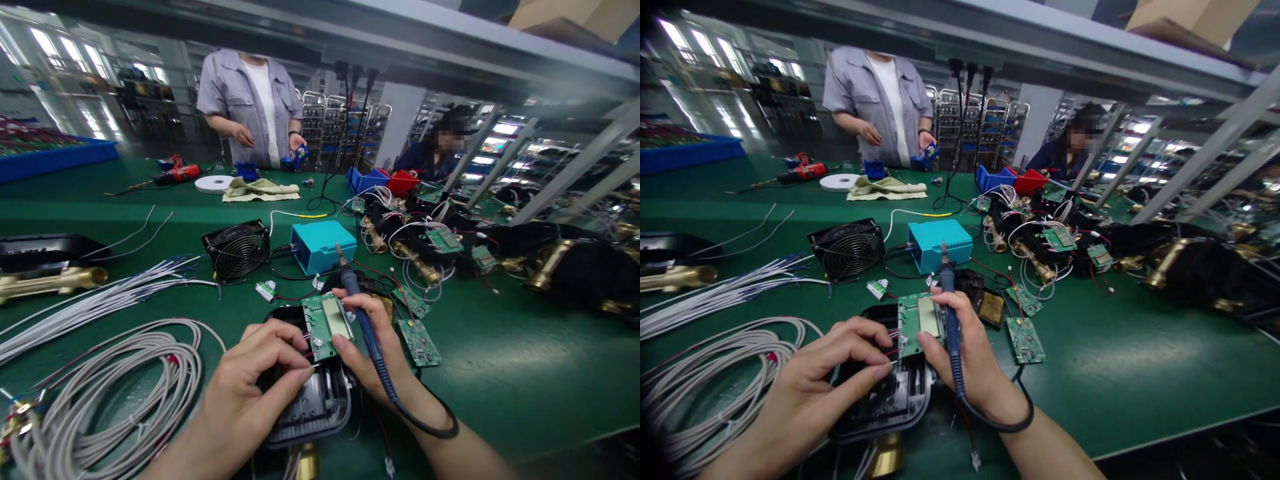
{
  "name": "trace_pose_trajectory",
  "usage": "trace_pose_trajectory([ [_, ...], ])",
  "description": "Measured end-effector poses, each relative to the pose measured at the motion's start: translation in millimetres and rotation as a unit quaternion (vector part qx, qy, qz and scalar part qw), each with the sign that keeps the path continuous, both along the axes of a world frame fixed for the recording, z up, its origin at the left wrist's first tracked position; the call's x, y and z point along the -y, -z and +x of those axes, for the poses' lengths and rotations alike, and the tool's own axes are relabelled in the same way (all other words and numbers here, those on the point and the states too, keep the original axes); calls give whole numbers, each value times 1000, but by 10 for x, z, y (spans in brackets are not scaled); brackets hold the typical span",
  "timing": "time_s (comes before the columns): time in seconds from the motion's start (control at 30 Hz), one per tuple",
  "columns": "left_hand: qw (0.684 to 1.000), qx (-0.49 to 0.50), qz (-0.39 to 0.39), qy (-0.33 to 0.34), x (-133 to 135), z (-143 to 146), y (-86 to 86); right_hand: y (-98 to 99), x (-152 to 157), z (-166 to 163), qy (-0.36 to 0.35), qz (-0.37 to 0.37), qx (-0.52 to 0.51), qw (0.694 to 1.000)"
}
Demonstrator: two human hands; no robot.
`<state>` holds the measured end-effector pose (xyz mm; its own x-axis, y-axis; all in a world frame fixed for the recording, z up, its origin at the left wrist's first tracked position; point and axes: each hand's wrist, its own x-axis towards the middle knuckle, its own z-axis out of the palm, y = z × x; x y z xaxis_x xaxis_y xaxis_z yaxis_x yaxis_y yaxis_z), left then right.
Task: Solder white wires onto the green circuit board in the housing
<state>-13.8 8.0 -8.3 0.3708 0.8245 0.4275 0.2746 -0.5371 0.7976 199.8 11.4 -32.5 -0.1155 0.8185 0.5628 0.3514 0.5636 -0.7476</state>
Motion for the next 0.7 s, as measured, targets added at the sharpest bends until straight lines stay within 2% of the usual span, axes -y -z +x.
trace_pose_trajectory([
  [0.2, 1000, -20, 4, -11, -5, 42, -8, -23, 0, -20, 4, 8, 8, 1000],
  [0.43, 999, -17, -26, -30, -26, 62, -51, -57, 22, -47, 23, 27, 6, 999],
  [0.57, 999, -22, -26, -33, -25, 50, -55, -126, 58, -2, 56, 84, -22, 995],
  [0.7, 998, -26, -34, -35, -26, 38, -63, -184, 75, 101, 89, 177, -72, 977],
])
